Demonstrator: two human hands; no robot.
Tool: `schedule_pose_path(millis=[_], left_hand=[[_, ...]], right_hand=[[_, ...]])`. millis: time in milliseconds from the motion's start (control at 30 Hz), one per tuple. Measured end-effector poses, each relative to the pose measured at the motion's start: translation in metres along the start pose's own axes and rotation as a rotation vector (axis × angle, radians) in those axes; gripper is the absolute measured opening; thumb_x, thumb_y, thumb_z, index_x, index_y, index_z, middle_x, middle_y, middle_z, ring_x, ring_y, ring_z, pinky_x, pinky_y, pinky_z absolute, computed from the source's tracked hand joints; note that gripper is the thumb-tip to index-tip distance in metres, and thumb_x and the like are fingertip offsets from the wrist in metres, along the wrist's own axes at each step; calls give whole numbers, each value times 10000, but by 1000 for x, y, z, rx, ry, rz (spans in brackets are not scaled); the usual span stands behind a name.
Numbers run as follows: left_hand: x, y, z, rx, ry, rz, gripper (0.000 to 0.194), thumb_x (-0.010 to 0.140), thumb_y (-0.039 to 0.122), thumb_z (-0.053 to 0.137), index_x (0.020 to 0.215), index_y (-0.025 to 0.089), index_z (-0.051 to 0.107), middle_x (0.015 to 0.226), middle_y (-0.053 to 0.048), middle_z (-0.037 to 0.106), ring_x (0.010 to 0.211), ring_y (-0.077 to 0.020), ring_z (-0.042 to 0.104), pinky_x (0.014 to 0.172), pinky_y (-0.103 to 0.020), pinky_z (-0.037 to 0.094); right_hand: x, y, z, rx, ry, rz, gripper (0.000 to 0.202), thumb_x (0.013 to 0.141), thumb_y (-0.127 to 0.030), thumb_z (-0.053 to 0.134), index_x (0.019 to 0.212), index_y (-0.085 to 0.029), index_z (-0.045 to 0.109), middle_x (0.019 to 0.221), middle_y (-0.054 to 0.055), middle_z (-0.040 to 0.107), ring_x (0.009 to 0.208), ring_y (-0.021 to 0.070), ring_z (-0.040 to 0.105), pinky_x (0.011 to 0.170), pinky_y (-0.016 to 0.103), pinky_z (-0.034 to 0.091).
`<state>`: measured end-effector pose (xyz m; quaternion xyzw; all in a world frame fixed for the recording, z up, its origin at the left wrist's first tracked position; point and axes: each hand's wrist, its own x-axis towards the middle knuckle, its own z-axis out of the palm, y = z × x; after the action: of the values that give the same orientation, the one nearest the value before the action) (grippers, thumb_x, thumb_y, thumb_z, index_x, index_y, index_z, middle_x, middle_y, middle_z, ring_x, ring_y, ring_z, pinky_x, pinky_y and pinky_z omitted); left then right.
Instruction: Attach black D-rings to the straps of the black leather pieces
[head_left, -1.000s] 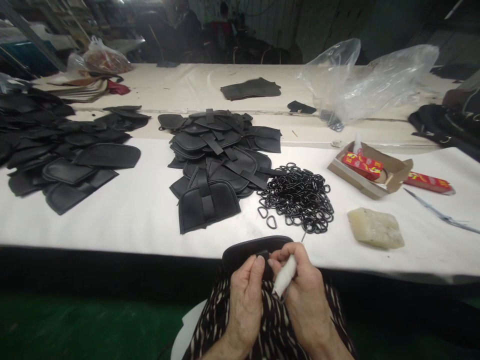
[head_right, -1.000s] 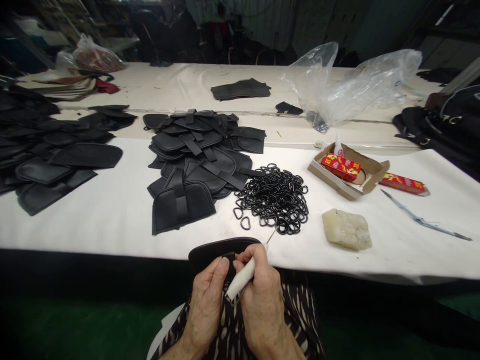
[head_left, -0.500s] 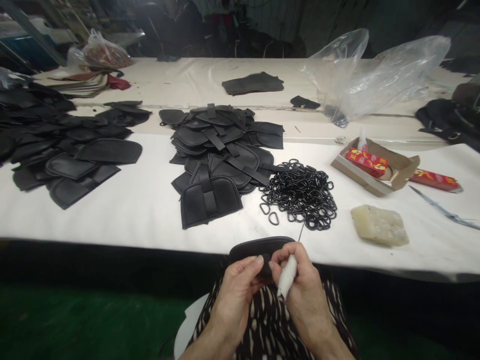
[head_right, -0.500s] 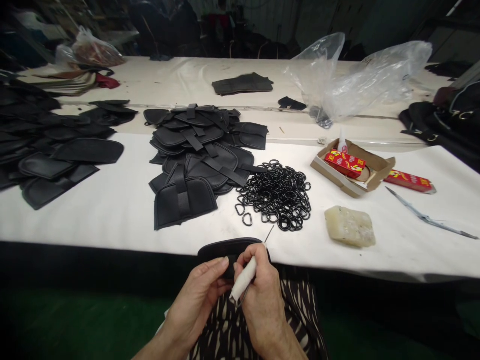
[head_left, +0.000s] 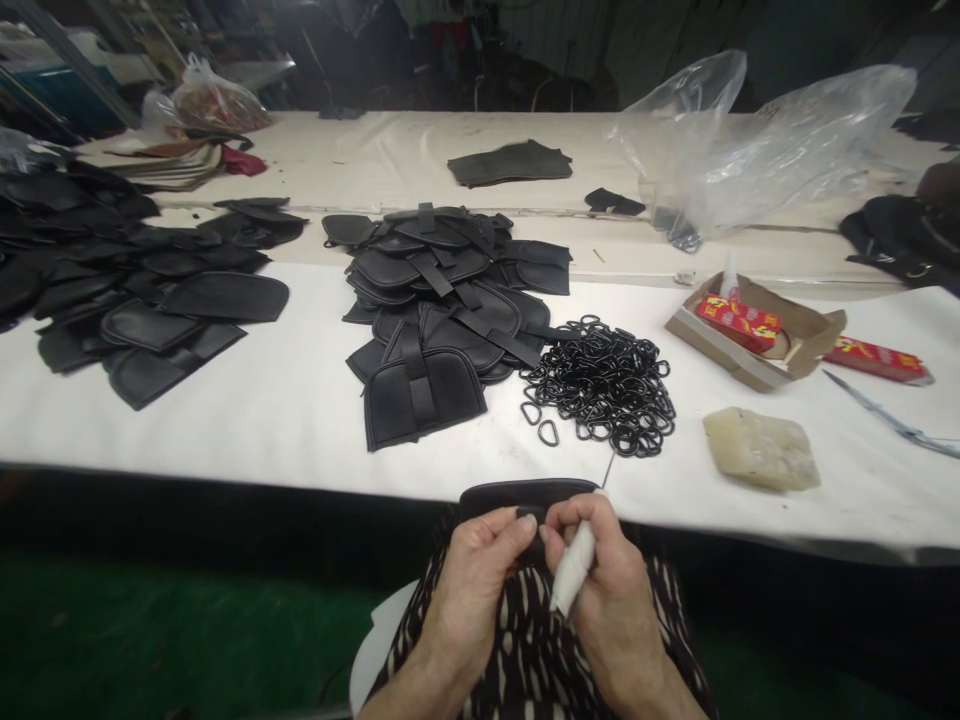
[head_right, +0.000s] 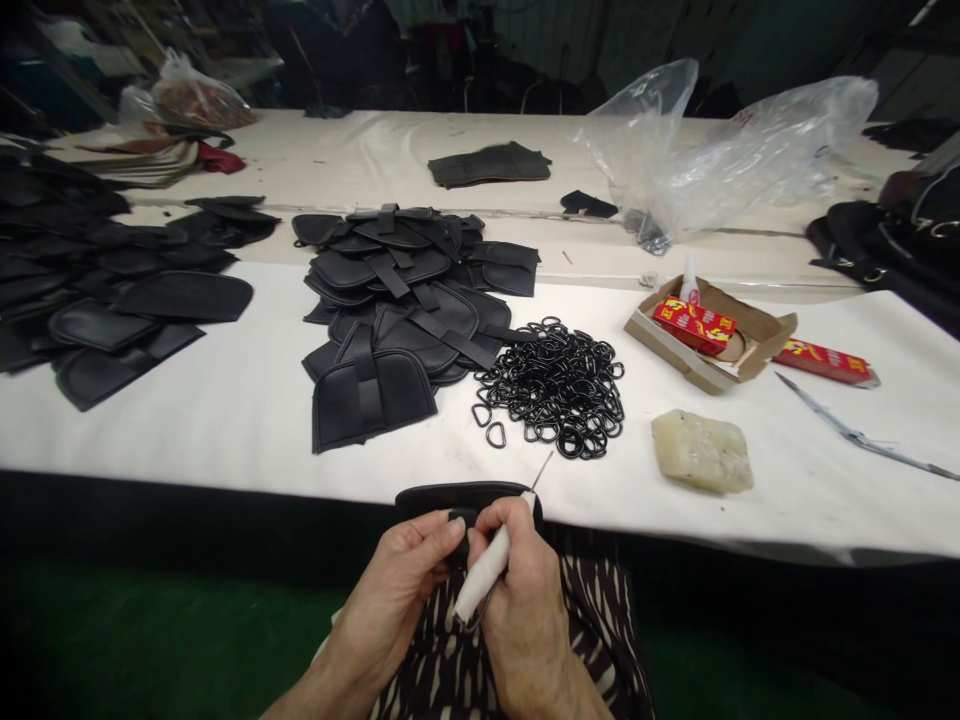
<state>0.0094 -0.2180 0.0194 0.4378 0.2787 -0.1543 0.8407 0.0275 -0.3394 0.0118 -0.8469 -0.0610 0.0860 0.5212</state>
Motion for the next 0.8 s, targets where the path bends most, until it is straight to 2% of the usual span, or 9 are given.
schedule_pose_path(millis=[233, 533, 600, 700, 800], left_hand=[[0, -5, -1, 127, 40, 94, 285, 794, 389, 617, 855, 120, 689, 712, -50, 644, 626, -133, 549, 576, -223, 428], [-4, 8, 4, 66, -139, 49, 265, 776, 265, 639, 997, 124, 677, 863, -101, 687, 754, -196, 622, 695, -282, 475], [-4, 8, 2, 83, -136, 41, 244, 765, 262, 650, 966, 127, 683, 849, -94, 686, 752, -192, 619, 700, -277, 471], [-1, 6, -2, 111, -110, 41, 175, 778, 281, 637, 815, 117, 689, 745, -71, 667, 677, -157, 593, 637, -242, 451], [1, 3, -6, 113, -102, 48, 195, 771, 283, 639, 728, 98, 683, 673, -65, 645, 616, -132, 563, 612, -233, 443]], right_hand=[[-4, 5, 5, 54, 37, -47, 88, 865, -289, 478, 849, -205, 496, 659, -21, 564, 510, 100, 520, 487, 195, 435], [-5, 9, 6, 86, 73, -22, 80, 863, -282, 491, 854, -203, 492, 679, -15, 559, 537, 101, 517, 513, 205, 443], [-6, 10, 7, 75, 74, -34, 73, 867, -275, 488, 859, -203, 493, 677, -14, 566, 531, 102, 526, 506, 205, 445], [-9, 10, 7, 53, 48, -82, 52, 886, -247, 468, 880, -207, 500, 709, 1, 604, 547, 110, 571, 502, 202, 459], [-10, 11, 0, -44, 111, -263, 69, 880, -165, 479, 898, -223, 509, 763, 8, 643, 584, 111, 610, 537, 200, 476]])
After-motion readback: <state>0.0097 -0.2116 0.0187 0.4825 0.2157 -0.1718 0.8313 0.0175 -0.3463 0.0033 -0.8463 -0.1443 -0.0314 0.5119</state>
